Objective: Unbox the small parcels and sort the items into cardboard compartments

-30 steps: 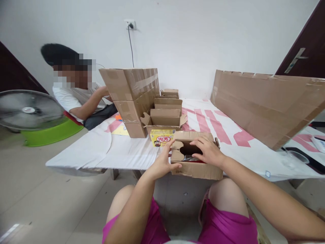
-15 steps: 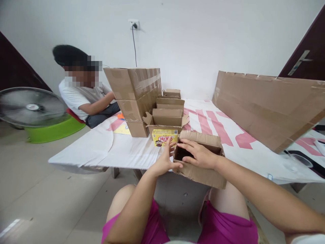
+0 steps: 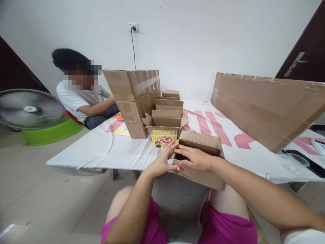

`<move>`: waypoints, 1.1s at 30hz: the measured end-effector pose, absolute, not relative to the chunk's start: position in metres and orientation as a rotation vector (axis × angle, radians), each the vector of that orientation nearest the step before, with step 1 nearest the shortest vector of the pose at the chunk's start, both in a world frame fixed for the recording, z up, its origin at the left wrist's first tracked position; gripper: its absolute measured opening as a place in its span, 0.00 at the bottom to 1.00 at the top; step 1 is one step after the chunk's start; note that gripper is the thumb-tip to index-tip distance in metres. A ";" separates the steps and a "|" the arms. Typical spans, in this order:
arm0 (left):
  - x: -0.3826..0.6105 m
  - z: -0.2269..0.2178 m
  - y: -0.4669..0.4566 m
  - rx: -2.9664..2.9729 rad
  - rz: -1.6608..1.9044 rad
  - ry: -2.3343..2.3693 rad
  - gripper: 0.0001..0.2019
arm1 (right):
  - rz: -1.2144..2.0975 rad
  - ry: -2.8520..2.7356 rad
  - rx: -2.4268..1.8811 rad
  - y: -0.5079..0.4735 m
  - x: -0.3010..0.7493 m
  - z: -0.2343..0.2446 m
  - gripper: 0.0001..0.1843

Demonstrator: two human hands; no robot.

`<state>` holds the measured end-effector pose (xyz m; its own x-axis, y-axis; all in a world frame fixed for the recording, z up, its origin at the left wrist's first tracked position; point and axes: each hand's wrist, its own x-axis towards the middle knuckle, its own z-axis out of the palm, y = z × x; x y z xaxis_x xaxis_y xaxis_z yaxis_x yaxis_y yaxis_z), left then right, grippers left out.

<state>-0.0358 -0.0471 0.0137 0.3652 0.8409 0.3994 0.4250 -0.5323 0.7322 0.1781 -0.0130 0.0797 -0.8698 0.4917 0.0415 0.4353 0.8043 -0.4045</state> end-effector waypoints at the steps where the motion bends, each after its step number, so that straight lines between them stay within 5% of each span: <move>1: -0.036 0.010 -0.045 2.076 1.035 1.064 0.49 | 0.545 -2.815 -0.740 -0.013 0.182 0.081 0.32; 7: -0.035 -0.005 -0.033 1.943 1.076 1.008 0.54 | 0.341 -2.902 -1.437 -0.006 0.215 0.091 0.19; 13: -0.034 -0.011 -0.029 1.960 0.936 0.777 0.74 | 0.327 -3.060 -1.653 -0.009 0.230 0.083 0.11; 23: -0.015 -0.032 -0.019 1.817 1.102 0.797 0.70 | 0.214 -3.004 -1.512 -0.022 0.236 0.076 0.21; 33: -0.072 0.007 -0.045 1.842 1.301 1.009 0.69 | 0.518 -2.181 -1.307 -0.024 0.245 0.147 0.31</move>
<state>-0.0716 -0.0446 0.0065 0.2078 0.8705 0.4462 0.2153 -0.4857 0.8472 0.2449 -0.0239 0.1465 -0.3841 0.8888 0.2501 0.6813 0.4557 -0.5729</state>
